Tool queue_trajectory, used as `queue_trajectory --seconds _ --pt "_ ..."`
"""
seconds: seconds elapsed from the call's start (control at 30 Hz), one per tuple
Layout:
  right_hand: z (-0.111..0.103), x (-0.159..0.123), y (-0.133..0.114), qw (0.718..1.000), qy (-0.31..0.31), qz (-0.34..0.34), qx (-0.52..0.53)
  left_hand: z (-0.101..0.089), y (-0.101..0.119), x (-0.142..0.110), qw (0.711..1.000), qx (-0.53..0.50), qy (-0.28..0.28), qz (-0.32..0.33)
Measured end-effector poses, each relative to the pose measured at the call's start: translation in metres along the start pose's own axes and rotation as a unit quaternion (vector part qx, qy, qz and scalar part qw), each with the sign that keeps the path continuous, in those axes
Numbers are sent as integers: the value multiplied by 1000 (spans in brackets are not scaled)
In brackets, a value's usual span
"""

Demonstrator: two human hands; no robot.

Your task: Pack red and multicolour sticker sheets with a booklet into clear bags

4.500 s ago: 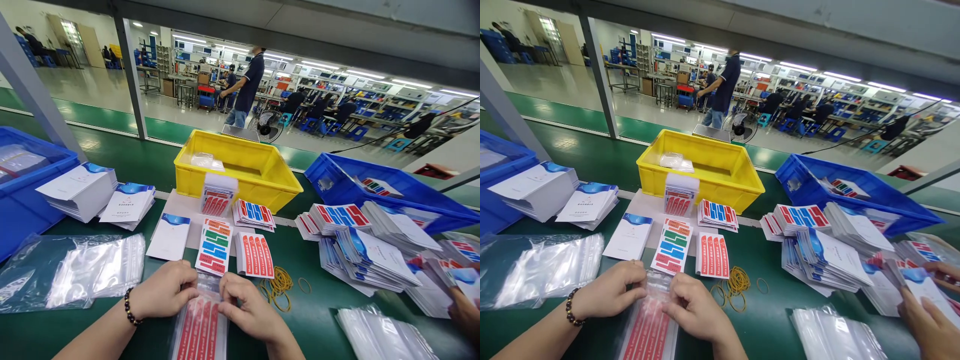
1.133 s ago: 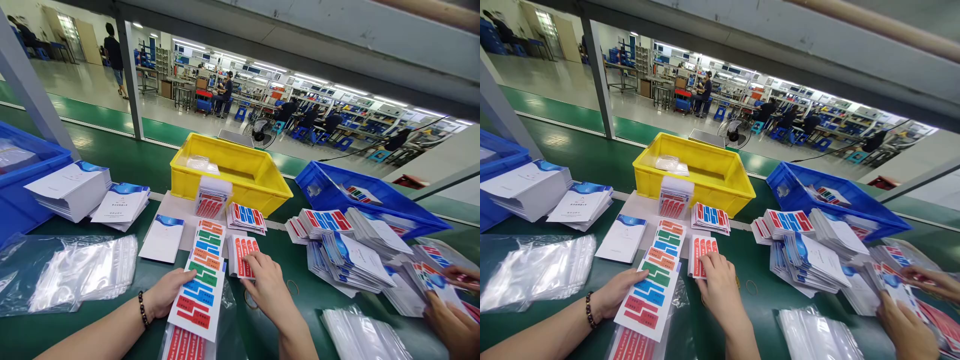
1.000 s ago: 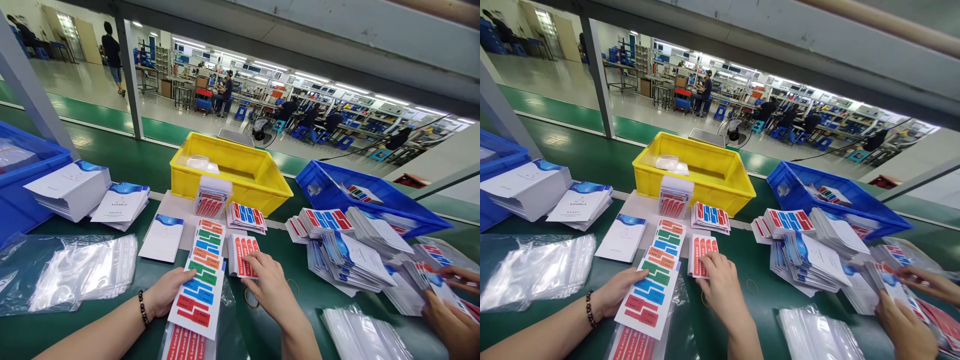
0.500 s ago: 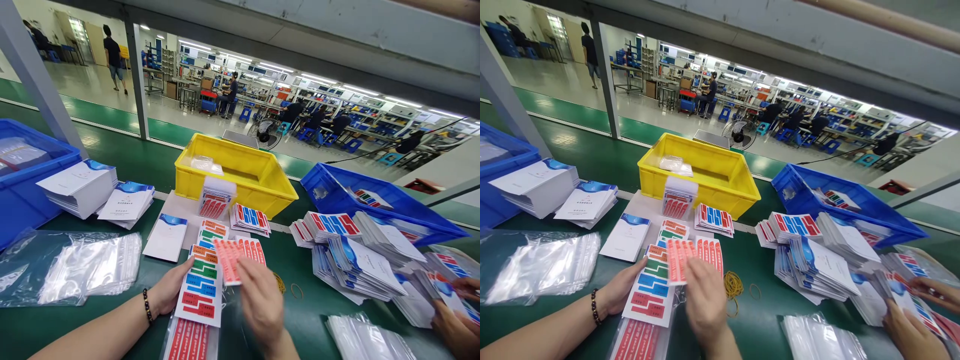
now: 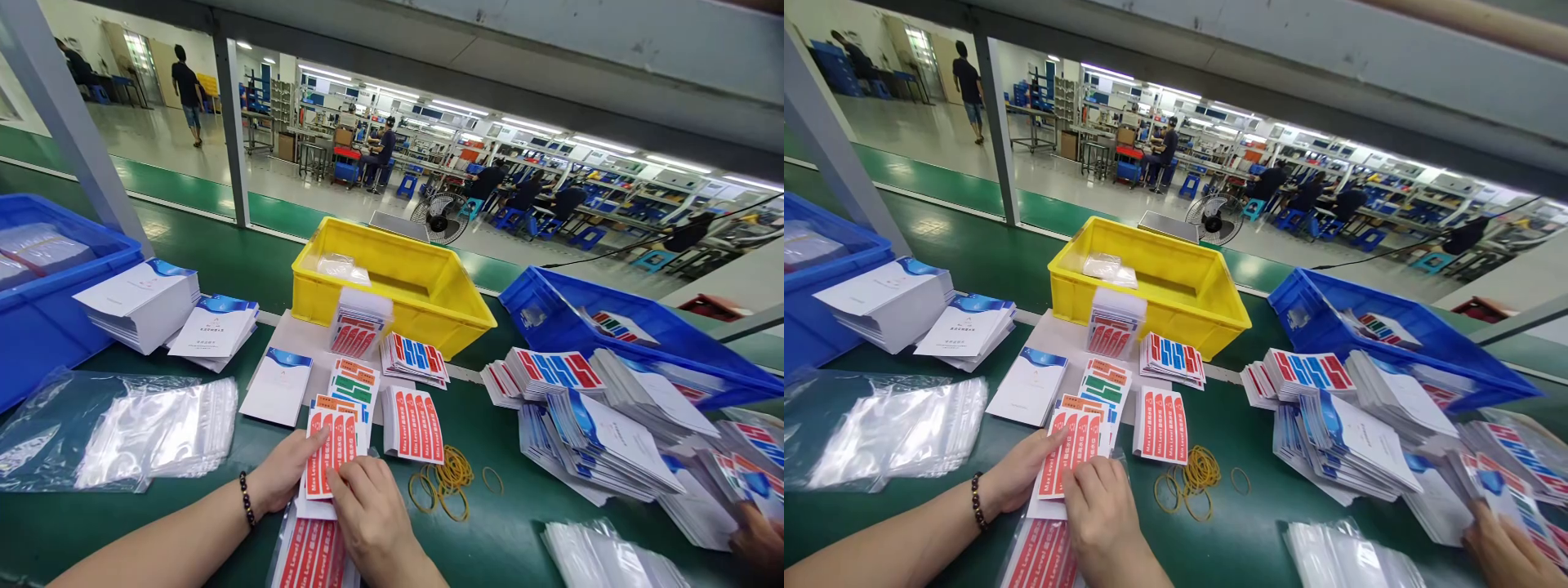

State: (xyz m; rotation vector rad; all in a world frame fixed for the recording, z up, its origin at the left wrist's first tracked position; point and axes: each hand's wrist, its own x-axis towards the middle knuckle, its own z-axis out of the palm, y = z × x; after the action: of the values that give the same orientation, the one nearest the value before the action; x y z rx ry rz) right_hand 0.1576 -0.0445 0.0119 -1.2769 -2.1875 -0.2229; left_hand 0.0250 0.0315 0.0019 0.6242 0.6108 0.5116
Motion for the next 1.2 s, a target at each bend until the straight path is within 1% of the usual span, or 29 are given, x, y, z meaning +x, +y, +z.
queue_trajectory --seconds 0.07,0.13,0.17,0.2,0.23,0.27,0.3,0.33,0.37,0.4,0.43,0.47,0.5,0.57,0.6,0.7,0.73,0.77,0.8,0.83,0.87,0.93,0.97,1.0,1.03,1.07,1.1,1.13,1.2 --pt "-1 0 -1 1000 -15 6 13 -1 -2 1 1000 10 2 2" --pt "-3 -1 3 998 -27 14 55 -2 -3 1 1000 14 1 9" --pt "-4 -3 7 996 -21 30 82 -3 -3 0 1000 14 0 11" --pt "-5 -5 12 992 -3 62 108 -4 -3 0 1000 16 -3 9" --pt "-6 -7 18 984 26 112 136 -4 -2 -1 1000 21 -8 3" --pt "-6 -10 24 968 59 178 167 -4 -2 -3 999 30 -13 -6" --pt "-6 -12 30 942 86 249 208 -4 -1 -4 999 44 -20 -16" --pt "-5 -14 35 909 98 311 261 -4 0 -6 997 61 -28 -27" --pt "-5 -15 39 872 91 356 322 -3 1 -7 995 81 -37 -36" --pt "-4 -15 40 840 69 380 382 -2 1 -8 993 101 -46 -39" --pt "-4 -15 40 815 42 387 429 -2 2 -9 991 119 -53 -37" --pt "-3 -13 38 800 15 384 461 -1 2 -10 989 133 -58 -27" --pt "-3 -12 35 791 -6 380 480 -1 1 -10 988 145 -60 -13" --pt "-2 -8 28 768 -21 384 512 0 0 -10 985 163 -58 11" --pt "-1 -6 26 746 -24 393 537 -1 -1 -9 984 171 -56 17" --pt "-2 -4 26 662 -19 426 617 -3 -1 -8 976 203 -79 6" --pt "-3 -4 30 643 -3 436 630 -4 1 -8 971 221 -95 9" --pt "-4 -4 34 631 28 447 634 -4 3 -8 963 247 -110 19" --pt "-6 -5 40 623 74 459 629 -4 6 -9 950 287 -115 33" --pt "-8 -5 45 616 128 471 618 -4 9 -9 932 341 -110 51" --pt "-10 -5 50 608 183 483 604 -4 12 -10 907 404 -95 73" --pt "-12 -5 58 589 276 499 572 -3 18 -12 835 532 -70 121" --pt "-12 -4 59 582 303 504 561 -2 20 -13 797 582 -74 144" --pt "-11 -4 59 578 316 508 556 -1 21 -14 765 615 -91 167" --pt "-10 -3 58 577 315 510 554 -1 21 -15 743 633 -114 185" --pt "-9 -3 57 580 307 511 555 0 21 -15 731 639 -134 198" --pt "-8 -2 55 586 293 511 557 0 21 -16 731 635 -147 204" --pt "-8 -2 54 594 276 509 559 0 21 -16 740 623 -149 206" --pt "-9 -4 53 613 249 502 557 1 21 -16 780 577 -132 202"
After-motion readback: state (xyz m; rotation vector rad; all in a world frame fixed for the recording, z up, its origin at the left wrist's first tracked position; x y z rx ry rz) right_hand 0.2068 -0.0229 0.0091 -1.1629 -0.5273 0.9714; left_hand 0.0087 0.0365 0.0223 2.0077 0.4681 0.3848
